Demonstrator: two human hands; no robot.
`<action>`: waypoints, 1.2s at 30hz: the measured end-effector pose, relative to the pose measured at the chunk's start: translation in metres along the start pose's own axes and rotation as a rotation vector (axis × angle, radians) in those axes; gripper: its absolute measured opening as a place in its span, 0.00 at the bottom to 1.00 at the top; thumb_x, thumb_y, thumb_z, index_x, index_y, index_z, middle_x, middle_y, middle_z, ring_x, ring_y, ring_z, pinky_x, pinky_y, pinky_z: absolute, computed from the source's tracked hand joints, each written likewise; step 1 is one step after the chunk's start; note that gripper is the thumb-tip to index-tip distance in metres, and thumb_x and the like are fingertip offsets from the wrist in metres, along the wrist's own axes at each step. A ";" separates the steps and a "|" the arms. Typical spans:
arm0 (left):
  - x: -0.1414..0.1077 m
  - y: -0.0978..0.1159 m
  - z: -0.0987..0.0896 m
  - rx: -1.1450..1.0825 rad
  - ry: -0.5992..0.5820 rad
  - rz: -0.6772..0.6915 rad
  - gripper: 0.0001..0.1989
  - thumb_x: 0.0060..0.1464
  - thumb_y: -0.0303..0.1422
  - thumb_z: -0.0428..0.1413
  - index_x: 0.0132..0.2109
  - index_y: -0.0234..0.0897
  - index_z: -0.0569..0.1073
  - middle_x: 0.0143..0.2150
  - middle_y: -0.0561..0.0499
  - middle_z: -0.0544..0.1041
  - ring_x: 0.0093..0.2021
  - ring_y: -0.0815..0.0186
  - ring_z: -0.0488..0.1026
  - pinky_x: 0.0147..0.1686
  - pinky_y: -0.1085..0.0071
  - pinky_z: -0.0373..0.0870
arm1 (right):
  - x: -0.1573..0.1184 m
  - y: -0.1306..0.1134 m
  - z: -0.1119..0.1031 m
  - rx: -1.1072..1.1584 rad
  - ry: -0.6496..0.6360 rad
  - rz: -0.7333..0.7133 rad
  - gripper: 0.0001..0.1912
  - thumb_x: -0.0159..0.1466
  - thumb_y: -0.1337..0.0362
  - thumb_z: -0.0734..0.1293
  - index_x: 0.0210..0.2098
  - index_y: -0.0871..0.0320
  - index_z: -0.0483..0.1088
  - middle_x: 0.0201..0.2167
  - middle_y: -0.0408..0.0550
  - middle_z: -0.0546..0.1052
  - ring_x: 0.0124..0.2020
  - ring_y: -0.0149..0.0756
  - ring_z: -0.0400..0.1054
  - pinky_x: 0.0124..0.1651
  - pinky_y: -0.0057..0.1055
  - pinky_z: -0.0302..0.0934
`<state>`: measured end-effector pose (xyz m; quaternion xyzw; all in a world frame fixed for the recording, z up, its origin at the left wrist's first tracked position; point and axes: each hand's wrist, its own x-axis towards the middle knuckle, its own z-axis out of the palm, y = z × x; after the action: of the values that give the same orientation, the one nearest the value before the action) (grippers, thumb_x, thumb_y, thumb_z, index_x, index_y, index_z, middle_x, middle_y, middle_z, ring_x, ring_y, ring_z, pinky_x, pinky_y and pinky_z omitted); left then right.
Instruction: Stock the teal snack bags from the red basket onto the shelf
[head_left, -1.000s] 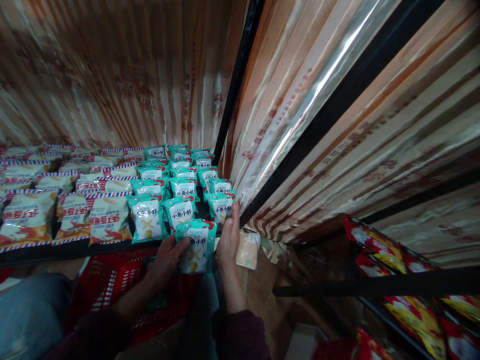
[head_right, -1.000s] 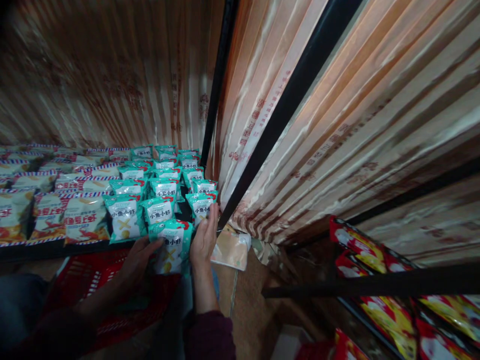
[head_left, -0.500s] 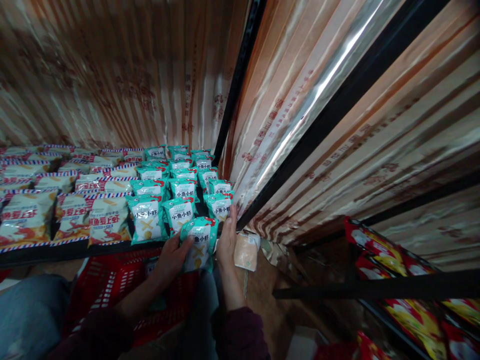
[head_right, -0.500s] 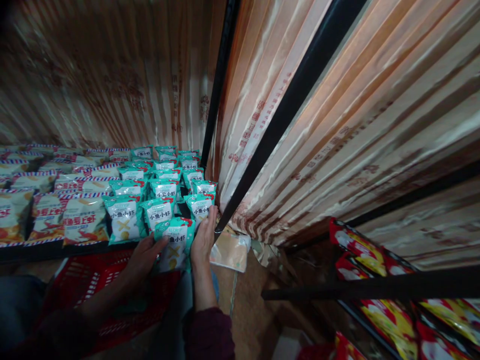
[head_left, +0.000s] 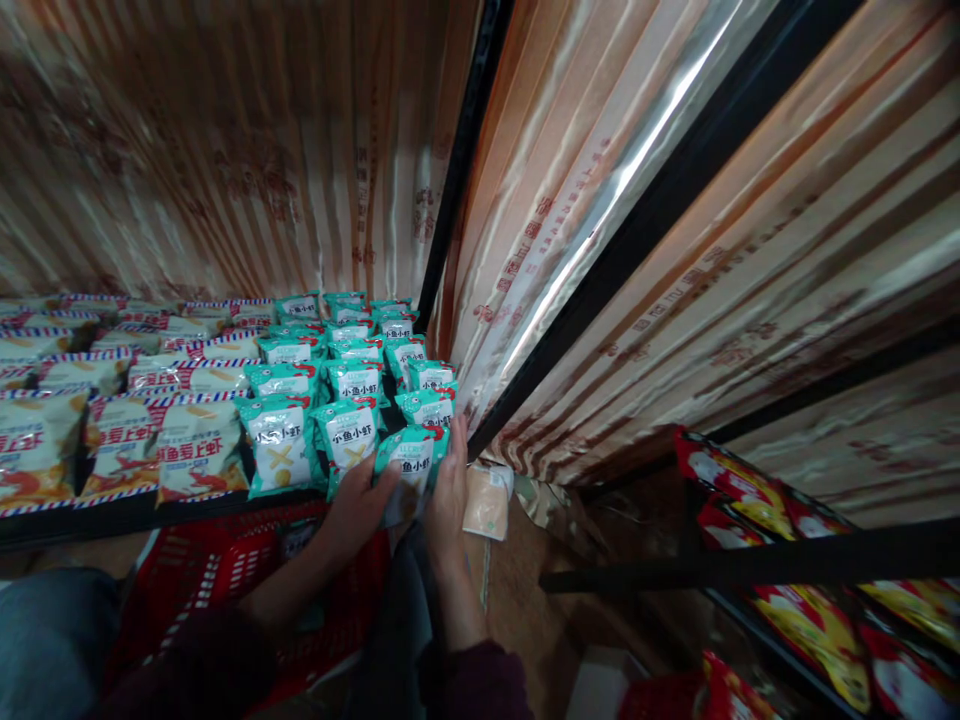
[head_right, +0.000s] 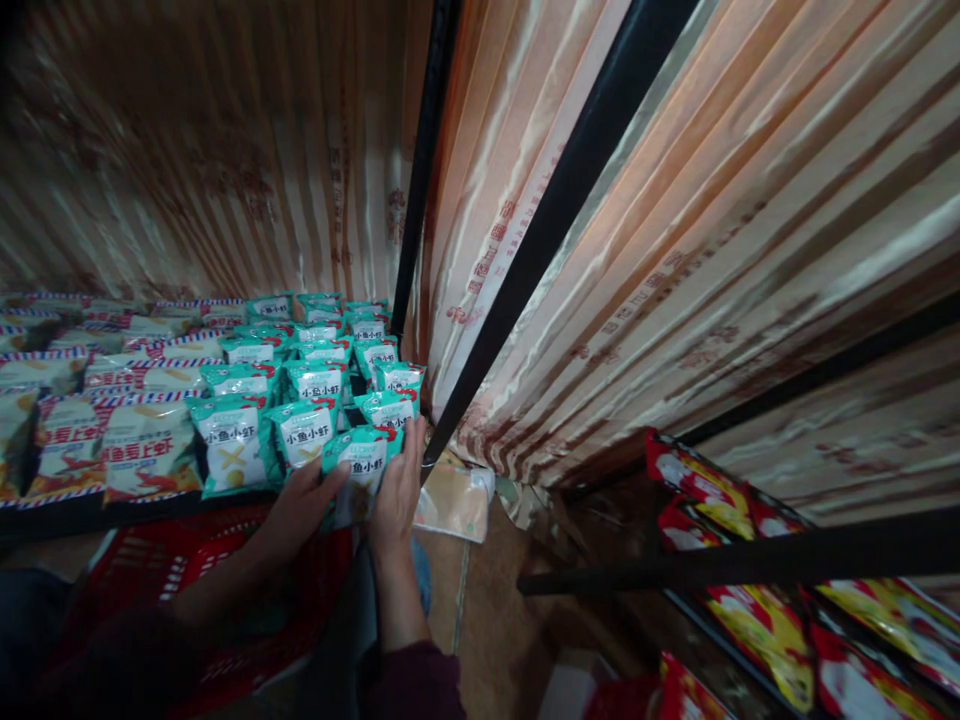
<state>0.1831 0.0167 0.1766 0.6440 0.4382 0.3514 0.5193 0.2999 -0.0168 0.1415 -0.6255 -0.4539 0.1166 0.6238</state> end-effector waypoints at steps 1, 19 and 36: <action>0.001 0.002 0.001 0.016 0.003 -0.011 0.22 0.53 0.45 0.47 0.42 0.34 0.76 0.41 0.47 0.79 0.43 0.58 0.74 0.46 0.64 0.68 | -0.003 -0.001 -0.001 0.007 0.009 0.010 0.28 0.69 0.53 0.49 0.65 0.57 0.49 0.68 0.51 0.49 0.68 0.38 0.41 0.67 0.47 0.39; -0.027 0.000 -0.011 -0.021 0.161 -0.143 0.20 0.49 0.46 0.51 0.40 0.36 0.76 0.43 0.47 0.80 0.46 0.54 0.74 0.48 0.63 0.68 | -0.022 -0.001 -0.001 -0.262 0.054 -0.095 0.22 0.69 0.59 0.51 0.56 0.61 0.64 0.64 0.58 0.58 0.65 0.42 0.51 0.63 0.51 0.51; -0.035 -0.008 -0.035 -0.241 0.120 -0.214 0.20 0.46 0.47 0.56 0.38 0.34 0.77 0.41 0.45 0.80 0.44 0.54 0.75 0.44 0.62 0.72 | 0.017 0.022 0.024 -0.561 -0.013 -0.262 0.29 0.66 0.63 0.57 0.66 0.57 0.47 0.69 0.59 0.36 0.69 0.53 0.28 0.61 0.62 0.43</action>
<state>0.1373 -0.0024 0.1765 0.5047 0.4892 0.3821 0.6000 0.3015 0.0160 0.1239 -0.7085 -0.5493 -0.0905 0.4336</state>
